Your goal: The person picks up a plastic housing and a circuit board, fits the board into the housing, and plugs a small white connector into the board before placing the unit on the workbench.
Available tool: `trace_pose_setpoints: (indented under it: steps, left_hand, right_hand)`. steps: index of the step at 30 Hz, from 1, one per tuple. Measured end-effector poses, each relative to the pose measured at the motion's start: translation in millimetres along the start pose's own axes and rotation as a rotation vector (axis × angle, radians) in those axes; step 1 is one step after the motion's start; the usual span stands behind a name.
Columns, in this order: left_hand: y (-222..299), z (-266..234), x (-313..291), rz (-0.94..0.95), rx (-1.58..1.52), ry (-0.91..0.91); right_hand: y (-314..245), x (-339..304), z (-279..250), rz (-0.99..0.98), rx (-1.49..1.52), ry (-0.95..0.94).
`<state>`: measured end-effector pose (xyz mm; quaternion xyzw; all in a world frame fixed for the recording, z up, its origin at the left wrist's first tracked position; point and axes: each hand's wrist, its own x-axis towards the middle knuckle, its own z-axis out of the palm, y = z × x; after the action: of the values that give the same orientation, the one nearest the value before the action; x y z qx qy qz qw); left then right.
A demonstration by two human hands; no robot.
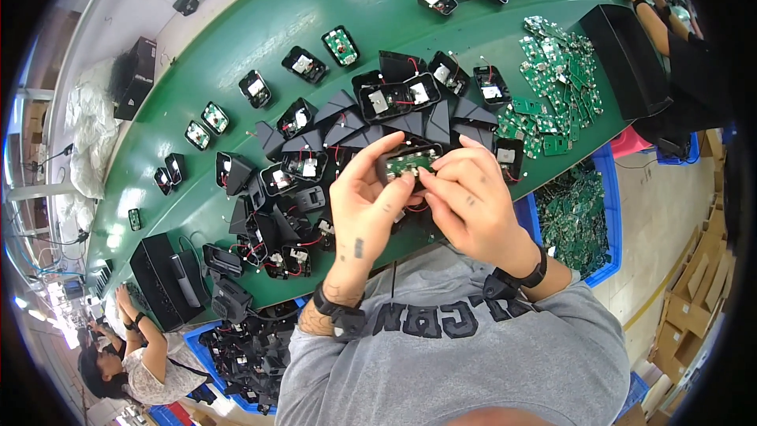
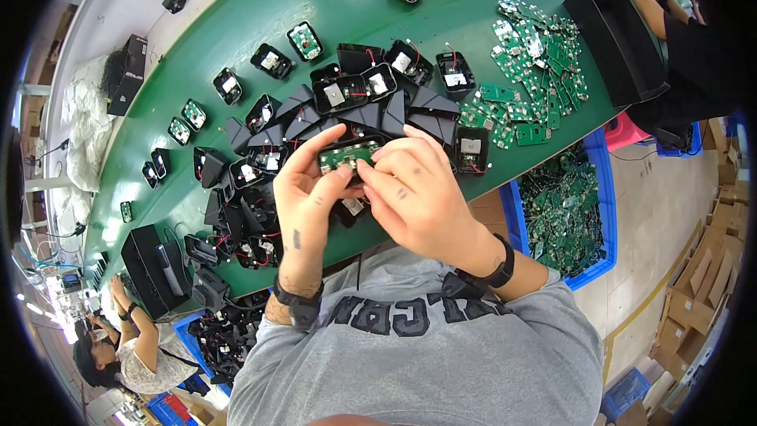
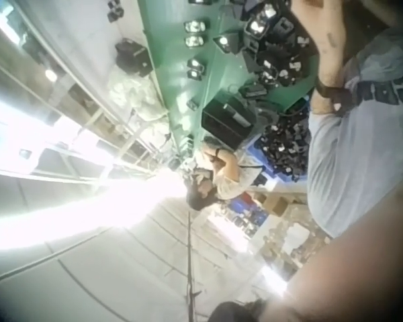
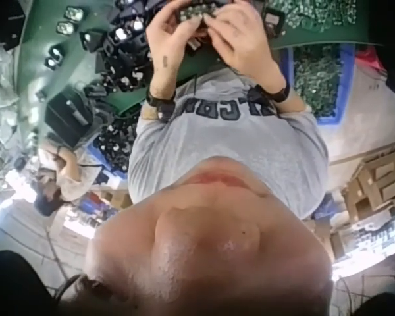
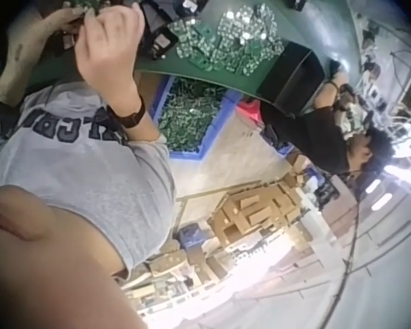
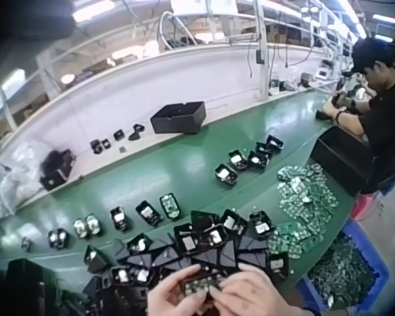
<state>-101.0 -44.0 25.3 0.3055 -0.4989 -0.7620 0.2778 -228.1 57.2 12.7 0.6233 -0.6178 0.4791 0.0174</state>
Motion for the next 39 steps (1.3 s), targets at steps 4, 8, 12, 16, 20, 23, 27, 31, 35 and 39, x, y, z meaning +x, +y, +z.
trace_pose_setpoints:
  steps: [4,8,12,16,20,23,27,31,35,39]
  left_hand:
    - [23.0,-16.6,10.7,-0.104,0.057,-0.109]
    - [64.9,-16.9,51.9,0.249,0.643,-0.075]
    - [77.4,-34.1,153.0,0.579,1.321,-0.065]
    - [58.0,-45.3,240.3,0.392,1.376,-0.235]
    - [45.1,-49.5,274.9,0.279,1.671,-0.354]
    - [50.9,-40.7,271.3,0.243,1.910,-0.308]
    - [63.0,22.5,164.9,0.588,1.061,-0.195]
    - [83.0,37.8,47.3,0.521,0.697,-0.422]
    - [85.9,26.6,20.2,0.544,0.677,-0.348]
    - [85.0,15.8,15.9,0.558,0.617,-0.363]
  right_hand:
    - [-6.6,11.8,-14.9,-0.007,-0.106,-0.199]
    - [-5.4,14.4,-35.4,0.385,1.060,-0.223]
    - [14.1,11.3,-32.2,0.547,1.665,-0.139]
    - [11.4,15.3,-33.9,0.730,2.129,-0.139]
    - [6.1,15.8,-37.2,0.539,1.442,-0.026]
    - [13.2,16.1,-37.1,0.374,1.268,0.089]
    - [16.5,17.5,-43.7,0.453,1.200,0.123]
    - [11.2,27.2,-44.4,0.410,1.152,0.073]
    - [5.1,36.3,-31.1,0.385,1.193,-0.017]
    - [3.7,40.3,-17.6,0.213,1.071,-0.005]
